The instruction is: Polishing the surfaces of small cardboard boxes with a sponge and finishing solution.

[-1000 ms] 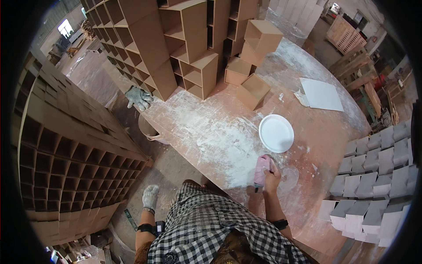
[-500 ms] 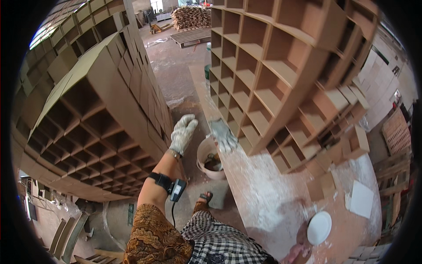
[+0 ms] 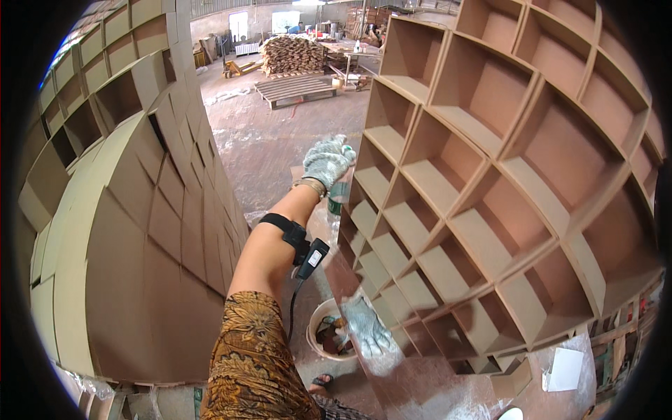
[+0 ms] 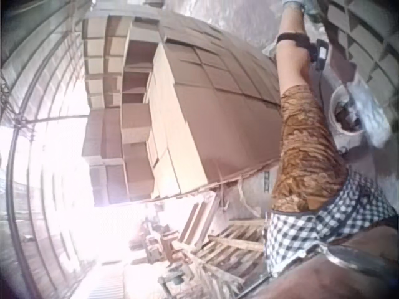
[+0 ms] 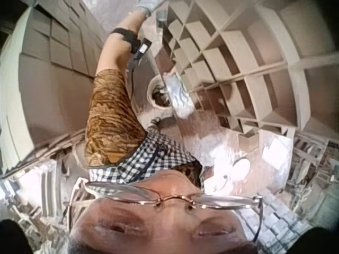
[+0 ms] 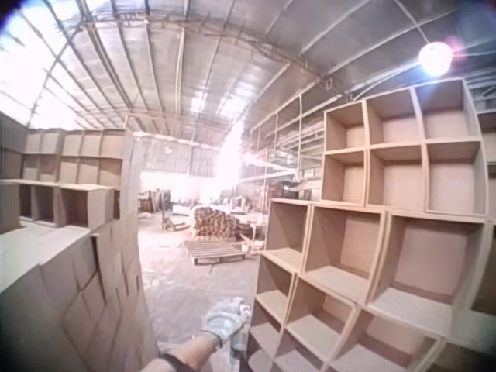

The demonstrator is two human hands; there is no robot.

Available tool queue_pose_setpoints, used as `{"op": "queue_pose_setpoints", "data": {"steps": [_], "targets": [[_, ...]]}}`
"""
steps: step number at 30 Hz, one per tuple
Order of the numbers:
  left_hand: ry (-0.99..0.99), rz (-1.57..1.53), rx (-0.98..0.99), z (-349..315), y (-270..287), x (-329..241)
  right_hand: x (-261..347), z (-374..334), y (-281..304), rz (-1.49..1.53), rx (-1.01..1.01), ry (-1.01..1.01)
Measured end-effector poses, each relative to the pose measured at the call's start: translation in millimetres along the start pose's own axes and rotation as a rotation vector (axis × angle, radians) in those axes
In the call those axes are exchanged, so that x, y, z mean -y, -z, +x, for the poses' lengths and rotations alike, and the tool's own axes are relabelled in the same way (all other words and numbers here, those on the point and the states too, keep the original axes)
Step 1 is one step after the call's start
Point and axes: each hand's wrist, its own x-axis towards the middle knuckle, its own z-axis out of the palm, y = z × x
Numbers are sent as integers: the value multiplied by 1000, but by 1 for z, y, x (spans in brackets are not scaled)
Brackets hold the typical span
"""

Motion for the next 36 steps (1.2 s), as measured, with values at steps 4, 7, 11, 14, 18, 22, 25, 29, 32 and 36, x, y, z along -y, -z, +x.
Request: {"op": "queue_pose_setpoints", "data": {"steps": [4,7,11,14,18,22,25,29,32,36], "targets": [[-17,200,161,29,-21,-6,9,1,-11,-33,3,-66],[-45,224,201,47,-43,17,13,3,-19,-40,36,-90],[-70,238,161,51,-55,20,13,0,-24,-48,55,-120],[-57,187,95,37,-48,20,12,-4,-26,-52,71,-137],[40,176,47,14,-16,32,10,-7,-29,-48,115,-134],[-6,175,-106,-7,25,36,6,-14,-26,-51,144,-113],[-159,206,-264,-26,75,11,0,-21,-21,-35,186,-87],[-340,236,-448,-75,142,-42,-2,-29,-21,104,271,43],[-533,218,-693,-131,186,-80,20,-27,-19,79,394,192],[-532,89,-470,-203,235,-127,40,-37,-16,396,433,202]]}}
